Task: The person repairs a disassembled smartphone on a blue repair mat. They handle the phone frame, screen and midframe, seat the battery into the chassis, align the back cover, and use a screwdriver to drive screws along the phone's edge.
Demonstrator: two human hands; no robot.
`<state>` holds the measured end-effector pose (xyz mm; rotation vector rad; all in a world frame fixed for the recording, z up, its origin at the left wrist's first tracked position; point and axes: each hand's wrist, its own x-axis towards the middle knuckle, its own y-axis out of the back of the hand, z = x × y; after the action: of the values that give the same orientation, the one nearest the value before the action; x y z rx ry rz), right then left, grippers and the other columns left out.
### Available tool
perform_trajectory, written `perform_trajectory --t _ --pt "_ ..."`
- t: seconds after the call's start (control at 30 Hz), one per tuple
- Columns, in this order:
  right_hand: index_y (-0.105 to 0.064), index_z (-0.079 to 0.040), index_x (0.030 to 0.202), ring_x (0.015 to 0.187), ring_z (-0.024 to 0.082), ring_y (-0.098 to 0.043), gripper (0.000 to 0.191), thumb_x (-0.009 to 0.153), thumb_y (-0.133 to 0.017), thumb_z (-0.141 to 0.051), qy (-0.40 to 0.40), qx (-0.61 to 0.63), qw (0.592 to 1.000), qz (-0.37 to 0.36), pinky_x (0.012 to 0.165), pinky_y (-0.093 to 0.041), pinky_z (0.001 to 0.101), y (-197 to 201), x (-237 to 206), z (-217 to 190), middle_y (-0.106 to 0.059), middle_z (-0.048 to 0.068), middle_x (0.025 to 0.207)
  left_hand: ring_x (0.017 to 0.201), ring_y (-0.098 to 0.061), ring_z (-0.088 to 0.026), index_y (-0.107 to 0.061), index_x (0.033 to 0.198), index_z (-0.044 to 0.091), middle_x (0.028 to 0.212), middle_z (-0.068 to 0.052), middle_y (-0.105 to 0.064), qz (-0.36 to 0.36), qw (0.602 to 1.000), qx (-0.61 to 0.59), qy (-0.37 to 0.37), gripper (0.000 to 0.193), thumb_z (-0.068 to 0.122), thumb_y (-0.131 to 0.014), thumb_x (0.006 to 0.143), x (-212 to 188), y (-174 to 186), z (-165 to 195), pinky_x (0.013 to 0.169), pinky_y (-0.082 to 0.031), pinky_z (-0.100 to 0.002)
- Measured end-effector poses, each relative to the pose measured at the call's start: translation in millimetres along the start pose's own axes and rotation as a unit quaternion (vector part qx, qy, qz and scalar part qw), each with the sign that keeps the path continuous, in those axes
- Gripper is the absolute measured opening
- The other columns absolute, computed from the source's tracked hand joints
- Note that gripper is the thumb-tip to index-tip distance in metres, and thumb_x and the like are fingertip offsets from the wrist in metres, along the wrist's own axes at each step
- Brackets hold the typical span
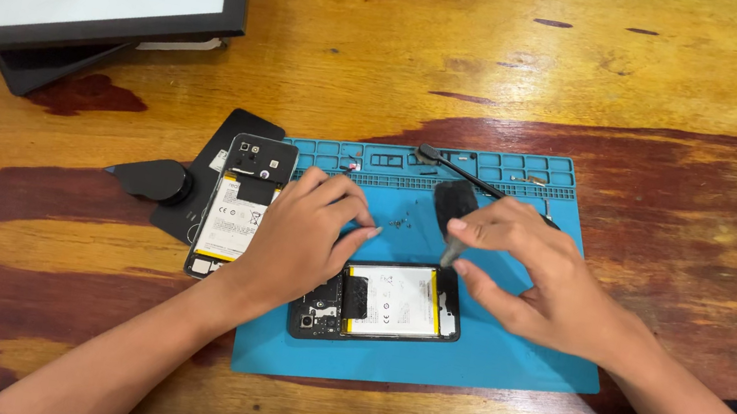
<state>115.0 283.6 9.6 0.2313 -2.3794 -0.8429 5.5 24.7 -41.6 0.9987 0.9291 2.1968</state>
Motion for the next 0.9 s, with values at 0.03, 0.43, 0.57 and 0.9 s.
perform_trajectory --t 0.03,0.43,0.57,0.9 --pt "-0.062 -0.006 0.123 0.102 0.024 -0.067 0.038 0.089 -0.076 0.001 -0.013 -0.007 1.0 0.002 0.089 -0.052 0.0387 1 -1 -1 -0.07 0.01 0.112 0.096 -0.056 -0.027 -0.07 0.088 0.009 0.102 -0.002 -0.066 0.004 1.0 0.003 -0.004 0.012 0.02 -0.075 0.09 0 0 0 0.081 -0.045 -0.041" --pt "-0.059 -0.009 0.116 0.103 0.029 -0.064 0.038 0.085 -0.079 -0.003 0.041 -0.058 0.997 0.015 0.086 -0.048 0.0395 3 6 -9 -0.067 0.016 0.118 0.09 -0.062 -0.028 -0.067 0.092 0.005 0.091 -0.006 -0.066 0.035 0.996 -0.083 0.01 0.017 0.021 -0.074 0.093 3 4 16 0.078 -0.045 -0.039" --pt "-0.059 -0.008 0.114 0.101 0.03 -0.065 0.038 0.083 -0.081 -0.006 0.055 -0.082 0.995 0.025 0.083 -0.048 0.0404 6 7 -10 -0.068 0.014 0.114 0.079 -0.066 -0.022 -0.07 0.092 0.003 0.089 -0.007 -0.069 -0.013 0.978 -0.199 0.053 0.017 0.019 -0.075 0.092 1 2 21 0.067 -0.05 -0.033" --pt "-0.058 -0.005 0.123 0.103 0.031 -0.07 0.041 0.087 -0.074 0.002 0.08 -0.048 0.996 -0.006 0.09 -0.053 0.0431 4 2 -5 -0.07 0.012 0.113 0.065 -0.056 -0.007 -0.074 0.094 0.0 0.085 -0.003 -0.069 -0.07 0.909 -0.368 0.182 0.011 0.011 -0.074 0.094 -11 -15 31 0.056 -0.044 -0.023"
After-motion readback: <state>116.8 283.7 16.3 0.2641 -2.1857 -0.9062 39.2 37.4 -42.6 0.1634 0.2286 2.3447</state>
